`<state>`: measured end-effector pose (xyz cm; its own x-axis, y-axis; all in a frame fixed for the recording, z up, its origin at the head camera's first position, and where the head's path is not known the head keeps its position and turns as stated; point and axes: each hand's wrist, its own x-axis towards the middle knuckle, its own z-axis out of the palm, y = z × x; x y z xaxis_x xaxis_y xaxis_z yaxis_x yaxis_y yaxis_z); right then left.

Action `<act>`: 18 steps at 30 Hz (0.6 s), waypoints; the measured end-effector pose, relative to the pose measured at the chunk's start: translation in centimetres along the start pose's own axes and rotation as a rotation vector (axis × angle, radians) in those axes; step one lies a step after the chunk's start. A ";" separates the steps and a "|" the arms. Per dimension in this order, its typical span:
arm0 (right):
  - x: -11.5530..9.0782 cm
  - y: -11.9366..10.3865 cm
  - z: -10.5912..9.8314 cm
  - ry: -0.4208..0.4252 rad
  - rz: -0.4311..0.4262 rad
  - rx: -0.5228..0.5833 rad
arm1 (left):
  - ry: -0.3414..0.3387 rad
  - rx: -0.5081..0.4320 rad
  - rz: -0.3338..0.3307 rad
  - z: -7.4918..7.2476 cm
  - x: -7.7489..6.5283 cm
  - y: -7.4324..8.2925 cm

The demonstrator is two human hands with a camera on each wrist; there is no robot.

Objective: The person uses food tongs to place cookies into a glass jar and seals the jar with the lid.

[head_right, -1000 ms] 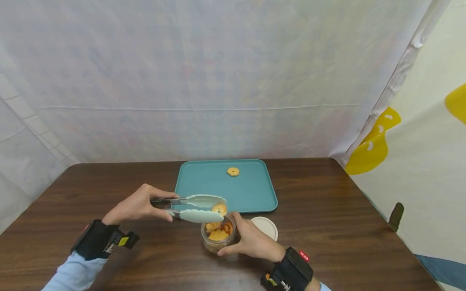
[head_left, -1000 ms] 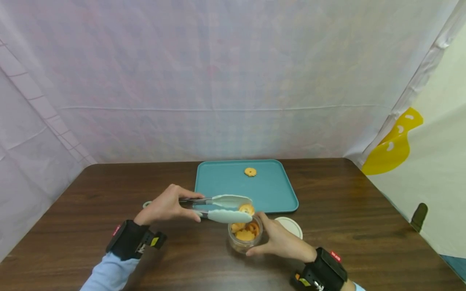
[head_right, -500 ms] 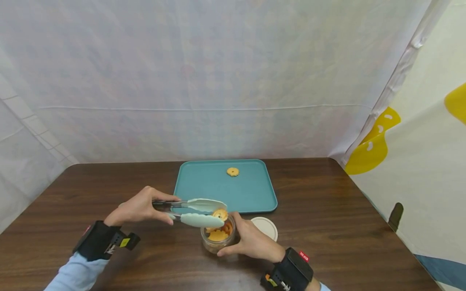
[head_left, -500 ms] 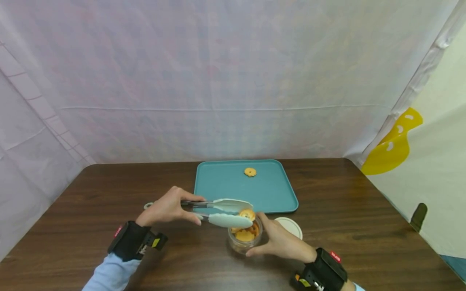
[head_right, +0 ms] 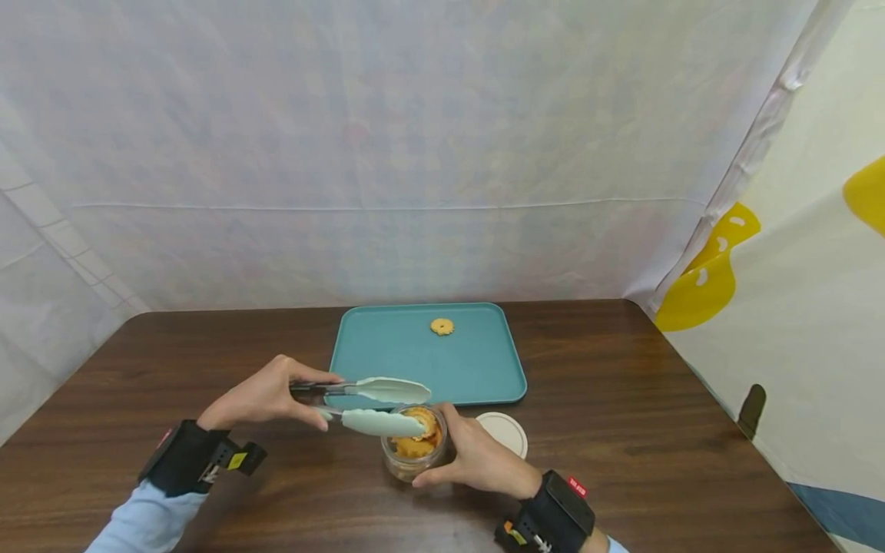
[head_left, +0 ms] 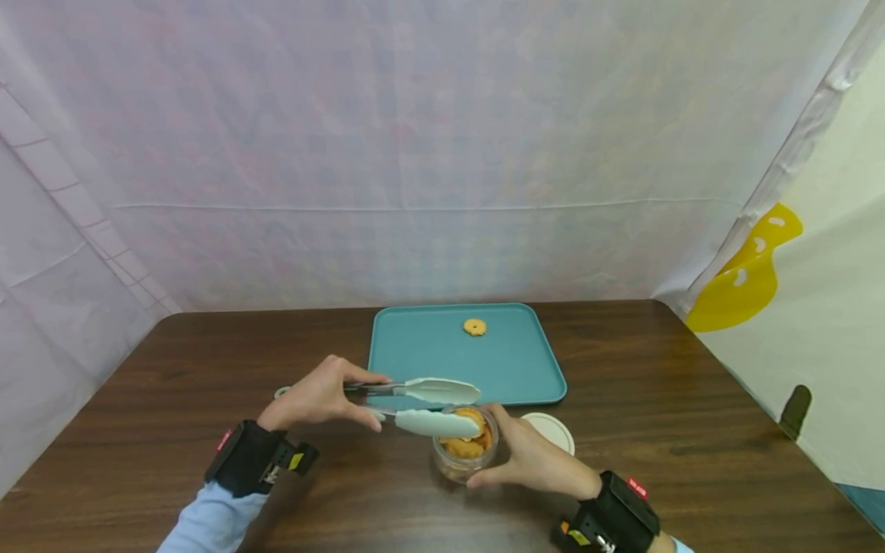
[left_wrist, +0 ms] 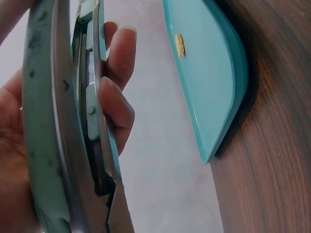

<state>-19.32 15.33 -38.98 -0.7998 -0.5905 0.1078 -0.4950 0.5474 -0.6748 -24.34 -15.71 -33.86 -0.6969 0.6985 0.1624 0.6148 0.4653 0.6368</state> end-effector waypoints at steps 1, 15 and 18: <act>0.0 0.0 0.0 -0.002 0.004 0.004 | -0.002 0.000 -0.007 0.0 0.0 0.0; -0.1 0.0 0.1 -0.007 0.018 0.013 | -0.015 -0.050 -0.047 0.3 0.1 0.0; -0.1 -0.1 0.1 -0.014 0.034 0.010 | 0.022 -0.056 -0.056 0.5 0.3 -0.1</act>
<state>-19.20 15.29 -38.95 -0.8112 -0.5799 0.0744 -0.4642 0.5614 -0.6852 -24.40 -15.28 -34.21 -0.7378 0.6599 0.1420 0.5537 0.4715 0.6863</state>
